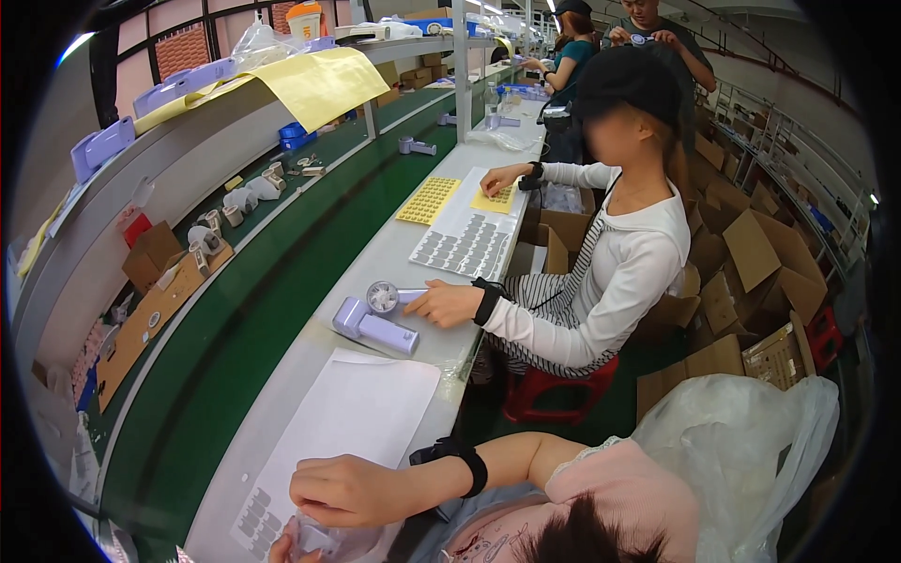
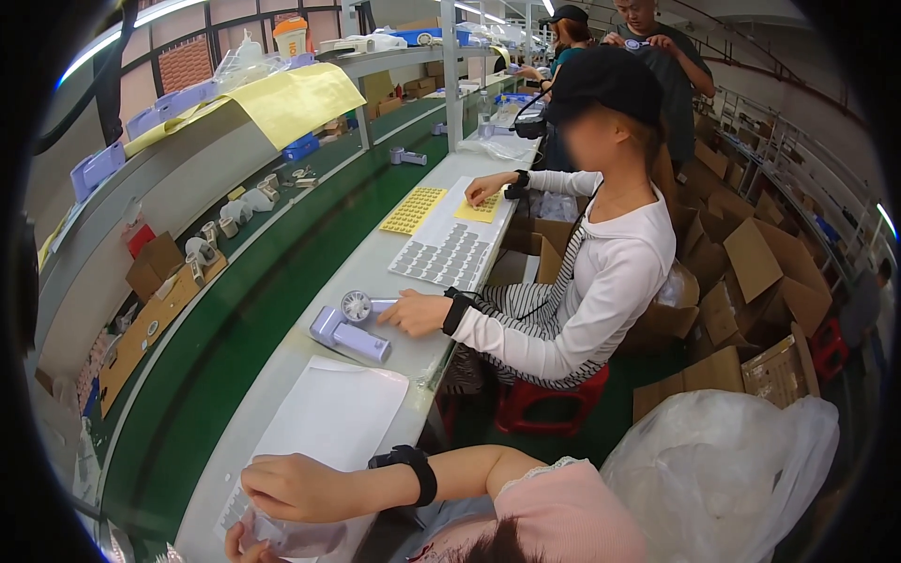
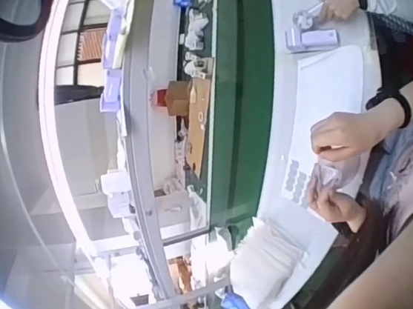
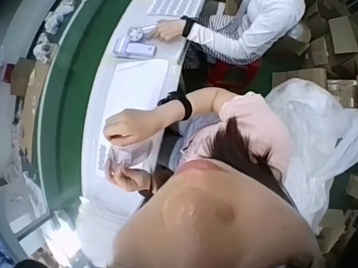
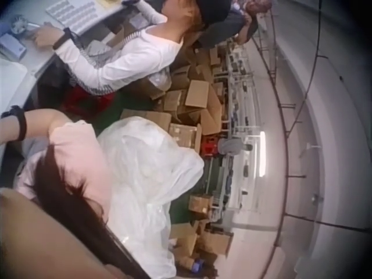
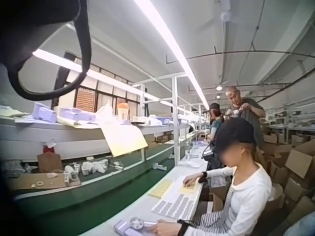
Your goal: Packaging handheld fans into plastic bags and placing them into cardboard boxes on a factory assembly line.
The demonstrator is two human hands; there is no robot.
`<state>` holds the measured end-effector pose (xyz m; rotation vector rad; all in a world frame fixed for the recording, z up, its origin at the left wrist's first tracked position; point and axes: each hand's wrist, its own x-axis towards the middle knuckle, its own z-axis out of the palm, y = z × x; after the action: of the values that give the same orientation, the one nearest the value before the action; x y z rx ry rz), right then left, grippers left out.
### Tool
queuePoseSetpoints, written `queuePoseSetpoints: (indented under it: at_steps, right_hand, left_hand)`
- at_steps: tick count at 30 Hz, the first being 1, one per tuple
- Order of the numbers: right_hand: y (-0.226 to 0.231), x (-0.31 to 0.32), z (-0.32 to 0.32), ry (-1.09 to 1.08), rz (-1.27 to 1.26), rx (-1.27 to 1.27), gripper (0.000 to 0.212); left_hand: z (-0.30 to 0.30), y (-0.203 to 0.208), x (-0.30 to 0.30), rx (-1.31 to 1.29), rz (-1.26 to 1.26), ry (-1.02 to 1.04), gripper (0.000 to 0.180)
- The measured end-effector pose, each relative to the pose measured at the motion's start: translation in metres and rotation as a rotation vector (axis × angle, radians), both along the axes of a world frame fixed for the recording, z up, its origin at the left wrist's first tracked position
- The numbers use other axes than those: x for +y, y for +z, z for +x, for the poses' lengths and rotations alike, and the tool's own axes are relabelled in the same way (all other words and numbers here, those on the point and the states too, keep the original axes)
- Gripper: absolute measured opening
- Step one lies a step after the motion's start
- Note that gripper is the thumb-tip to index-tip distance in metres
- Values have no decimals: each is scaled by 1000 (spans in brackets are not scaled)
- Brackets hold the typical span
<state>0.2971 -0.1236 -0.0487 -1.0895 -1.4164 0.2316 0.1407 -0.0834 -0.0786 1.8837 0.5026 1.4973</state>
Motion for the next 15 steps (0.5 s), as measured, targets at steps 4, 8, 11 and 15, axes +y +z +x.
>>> queuePoseSetpoints:
  at_steps: [4,8,11,15]
  right_hand:
    - [7,-2,-5,165,-70,172,6]
    - [4,-9,-8,176,-155,297,5]
    - [-10,-9,-5,158,-91,244,5]
    - [-20,-5,-10,269,5,516,12]
  left_hand:
    - [11,12,2,-228,101,24,20]
    - [15,-24,13,-332,-204,-171,100]
    - [16,-36,13,-31,-68,-446,115]
    - [11,-35,-1,-57,92,-426,108]
